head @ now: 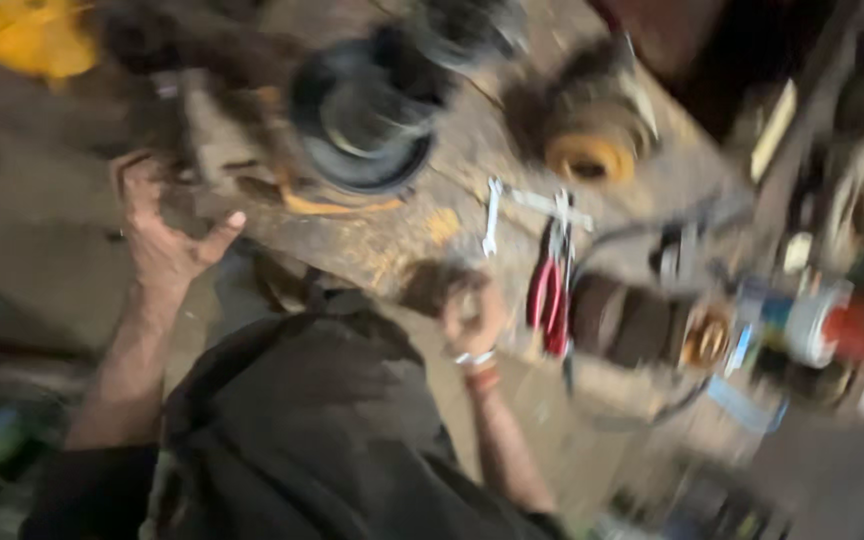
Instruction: The person works on an electric motor on a cluttered workbench, using pliers and a wrench to adjust components and wires. They lift the motor, place it on the floor, and later use a marker to label a metal part before returning it to the bench.
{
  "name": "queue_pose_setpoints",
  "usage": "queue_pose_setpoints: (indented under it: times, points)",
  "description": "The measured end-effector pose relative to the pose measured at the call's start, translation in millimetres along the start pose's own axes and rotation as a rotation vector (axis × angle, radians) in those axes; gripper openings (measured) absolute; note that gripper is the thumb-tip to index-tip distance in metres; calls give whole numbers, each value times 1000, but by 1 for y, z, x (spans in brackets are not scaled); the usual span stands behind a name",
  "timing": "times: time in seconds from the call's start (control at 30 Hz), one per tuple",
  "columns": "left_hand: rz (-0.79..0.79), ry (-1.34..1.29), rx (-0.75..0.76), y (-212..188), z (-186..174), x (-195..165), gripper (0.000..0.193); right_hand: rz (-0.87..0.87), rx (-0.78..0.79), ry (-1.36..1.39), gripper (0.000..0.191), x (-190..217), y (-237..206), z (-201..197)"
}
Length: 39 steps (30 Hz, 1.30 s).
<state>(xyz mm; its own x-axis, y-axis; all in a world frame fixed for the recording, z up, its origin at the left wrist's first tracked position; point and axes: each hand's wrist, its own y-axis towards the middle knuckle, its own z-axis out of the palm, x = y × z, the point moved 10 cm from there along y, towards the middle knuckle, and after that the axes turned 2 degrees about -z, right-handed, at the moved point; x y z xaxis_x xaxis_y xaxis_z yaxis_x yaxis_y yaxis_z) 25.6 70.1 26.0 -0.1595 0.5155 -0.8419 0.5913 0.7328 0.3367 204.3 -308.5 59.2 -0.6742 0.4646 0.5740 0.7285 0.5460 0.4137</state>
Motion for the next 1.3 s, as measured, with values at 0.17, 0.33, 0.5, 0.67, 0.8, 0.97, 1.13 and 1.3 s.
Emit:
queue_pose_setpoints:
  times: [0.17,0.33,0.5,0.67,0.8,0.97,1.13,1.3]
  points:
    - [-360,-103,-255,-91,-73,25,57,-220,402,407,12,98,6,113]
    - [-825,-9,-306,-190,-139,78,41,-421,834,533,14,192,16,197]
    - [-963,22,-273,-234,-206,127,37,-357,955,394,16,269,20,293]
    - [-1109,30,-132,-256,-266,202,45,-35,1149,204,28,294,-26,449]
    - [-1190,82,-218,-272,-294,259,42,300,1345,114,29,276,-88,581]
    - [-1513,-246,-313,-312,-246,349,41,117,1369,-66,35,240,-150,756]
    - [-1596,-607,-557,-346,-158,459,28,-157,1370,-88,31,208,-228,943]
    - [-1573,-476,-513,-364,-101,554,32,-402,1424,-75,41,195,-313,1082]
